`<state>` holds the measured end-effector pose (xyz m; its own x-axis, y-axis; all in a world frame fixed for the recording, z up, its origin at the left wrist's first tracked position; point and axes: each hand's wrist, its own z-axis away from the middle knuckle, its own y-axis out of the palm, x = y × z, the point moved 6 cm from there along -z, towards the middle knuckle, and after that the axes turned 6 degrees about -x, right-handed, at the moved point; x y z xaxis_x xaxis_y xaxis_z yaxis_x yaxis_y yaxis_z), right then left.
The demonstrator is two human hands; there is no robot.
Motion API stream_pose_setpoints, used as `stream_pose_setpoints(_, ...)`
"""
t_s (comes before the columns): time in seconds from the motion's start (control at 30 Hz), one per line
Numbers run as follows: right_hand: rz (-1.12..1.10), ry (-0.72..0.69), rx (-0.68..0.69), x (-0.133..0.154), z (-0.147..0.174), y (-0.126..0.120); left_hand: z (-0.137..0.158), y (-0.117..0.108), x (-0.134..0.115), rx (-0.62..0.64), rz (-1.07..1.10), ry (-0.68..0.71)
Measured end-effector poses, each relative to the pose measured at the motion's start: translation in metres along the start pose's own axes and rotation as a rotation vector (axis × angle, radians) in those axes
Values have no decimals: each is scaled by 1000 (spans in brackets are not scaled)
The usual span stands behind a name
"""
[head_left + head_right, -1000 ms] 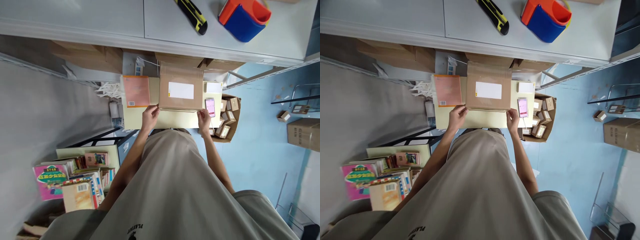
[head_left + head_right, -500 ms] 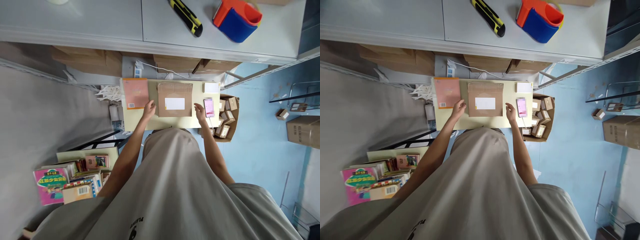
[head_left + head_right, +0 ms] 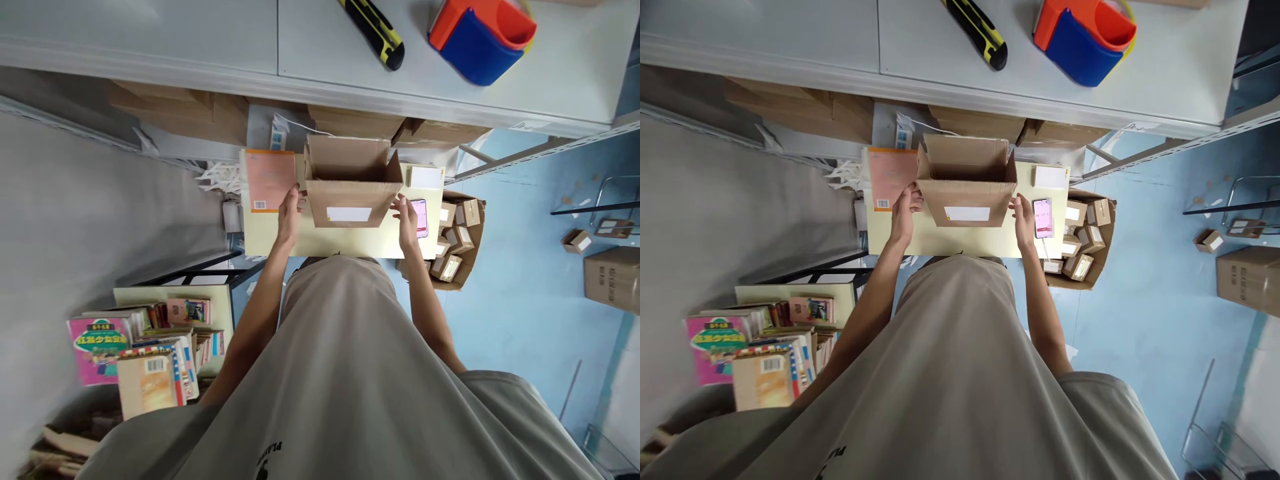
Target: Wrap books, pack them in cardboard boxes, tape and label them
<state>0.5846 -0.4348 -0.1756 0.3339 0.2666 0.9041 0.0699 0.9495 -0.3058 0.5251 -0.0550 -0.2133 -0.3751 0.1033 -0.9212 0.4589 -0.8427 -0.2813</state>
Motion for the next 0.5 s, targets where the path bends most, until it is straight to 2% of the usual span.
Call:
stream_pose_setpoints(0.17,27,51,20,-16,11,4,22,5,12,-4,-7,-131)
stream_pose_setpoints(0.33,48,107,-78,-35,11,-9,35,10,20,0,20,-180)
stream_pose_setpoints(0.43,30,58,-80,-29,7,-20,38,6,21,-14,46,-193)
stream_pose_setpoints(0.5,37,-5,-91,-12,1,-25,37,-2,21,-31,58,-185)
